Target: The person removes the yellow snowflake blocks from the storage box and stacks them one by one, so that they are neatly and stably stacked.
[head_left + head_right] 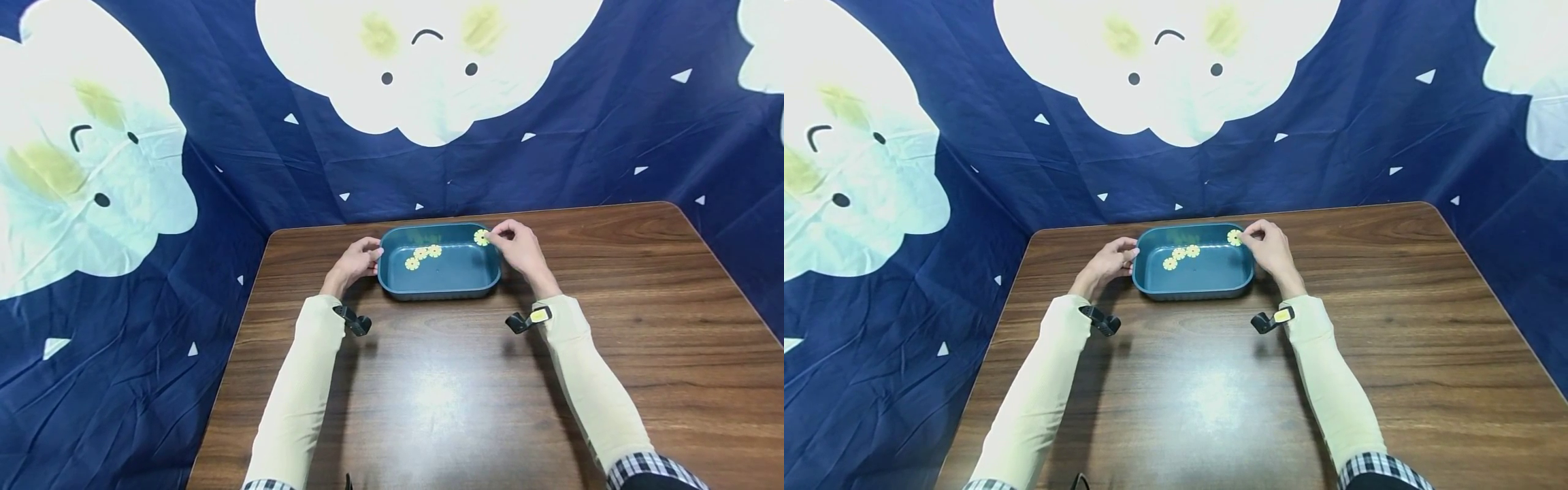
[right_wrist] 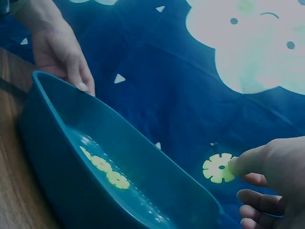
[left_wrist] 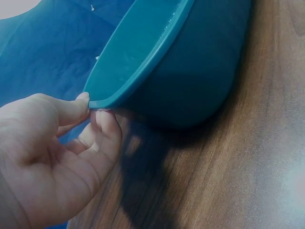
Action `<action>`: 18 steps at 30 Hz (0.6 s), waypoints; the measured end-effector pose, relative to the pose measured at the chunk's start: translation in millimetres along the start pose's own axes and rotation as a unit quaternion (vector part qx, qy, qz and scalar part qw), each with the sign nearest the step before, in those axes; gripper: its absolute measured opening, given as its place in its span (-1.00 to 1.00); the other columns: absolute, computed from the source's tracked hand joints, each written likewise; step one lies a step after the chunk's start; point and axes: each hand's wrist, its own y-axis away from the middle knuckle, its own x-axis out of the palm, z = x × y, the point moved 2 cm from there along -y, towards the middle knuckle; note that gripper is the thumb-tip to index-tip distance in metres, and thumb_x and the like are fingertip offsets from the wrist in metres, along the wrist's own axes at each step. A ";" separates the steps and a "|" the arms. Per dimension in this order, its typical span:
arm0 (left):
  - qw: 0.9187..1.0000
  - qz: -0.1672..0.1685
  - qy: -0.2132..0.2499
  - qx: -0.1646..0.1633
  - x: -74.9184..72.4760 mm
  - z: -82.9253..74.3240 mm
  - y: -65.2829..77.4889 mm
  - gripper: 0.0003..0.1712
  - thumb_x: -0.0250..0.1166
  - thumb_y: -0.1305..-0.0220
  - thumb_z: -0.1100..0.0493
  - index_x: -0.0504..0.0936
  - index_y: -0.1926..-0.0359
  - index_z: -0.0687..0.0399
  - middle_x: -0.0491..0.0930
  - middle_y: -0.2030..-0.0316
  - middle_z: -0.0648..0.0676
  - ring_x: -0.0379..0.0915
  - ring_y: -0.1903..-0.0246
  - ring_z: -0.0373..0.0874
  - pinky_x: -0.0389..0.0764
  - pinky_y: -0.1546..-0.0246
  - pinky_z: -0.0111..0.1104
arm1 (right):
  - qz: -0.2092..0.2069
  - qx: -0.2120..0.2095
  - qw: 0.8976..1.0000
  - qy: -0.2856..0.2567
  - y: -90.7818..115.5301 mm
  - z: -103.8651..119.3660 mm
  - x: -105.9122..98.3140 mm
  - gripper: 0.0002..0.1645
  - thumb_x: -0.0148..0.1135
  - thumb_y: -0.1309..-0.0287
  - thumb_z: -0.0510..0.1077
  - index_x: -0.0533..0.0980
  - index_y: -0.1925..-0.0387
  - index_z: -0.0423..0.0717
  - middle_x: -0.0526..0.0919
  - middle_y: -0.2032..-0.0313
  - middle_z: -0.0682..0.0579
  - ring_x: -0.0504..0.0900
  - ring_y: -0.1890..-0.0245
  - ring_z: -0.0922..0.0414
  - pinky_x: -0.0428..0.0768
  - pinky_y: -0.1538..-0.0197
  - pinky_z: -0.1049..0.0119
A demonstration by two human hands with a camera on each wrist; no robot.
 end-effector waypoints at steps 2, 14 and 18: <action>1.000 0.000 -0.002 0.000 -0.2 0.1 -0.1 -0.60 0.00 -0.46 0.23 0.30 -0.26 0.15 0.39 0.25 0.09 0.38 0.44 -0.19 0.52 0.42 -0.46 | -0.006 0.011 1.000 -0.007 0.4 -3.6 -3.5 -0.66 0.22 -0.22 0.04 0.53 0.21 -0.18 0.52 0.26 -0.02 0.41 0.25 0.11 0.37 0.20 0.34; 1.000 0.001 0.002 0.005 0.3 -0.6 0.3 -0.62 0.01 -0.46 0.23 0.30 -0.24 0.17 0.39 0.29 0.08 0.38 0.47 -0.20 0.51 0.44 -0.46 | -0.033 0.054 0.998 -0.025 1.7 -25.9 -20.0 -0.62 0.22 -0.23 0.04 0.50 0.18 -0.22 0.51 0.19 -0.02 0.40 0.19 0.13 0.35 0.12 0.38; 1.000 0.004 0.004 0.002 0.2 -0.8 0.8 -0.61 0.00 -0.46 0.23 0.30 -0.26 0.15 0.40 0.28 0.07 0.38 0.46 -0.20 0.52 0.43 -0.45 | -0.038 0.063 0.997 -0.026 3.0 -34.5 -22.9 -0.64 0.21 -0.23 0.03 0.49 0.20 -0.22 0.50 0.20 0.00 0.40 0.18 0.12 0.34 0.13 0.39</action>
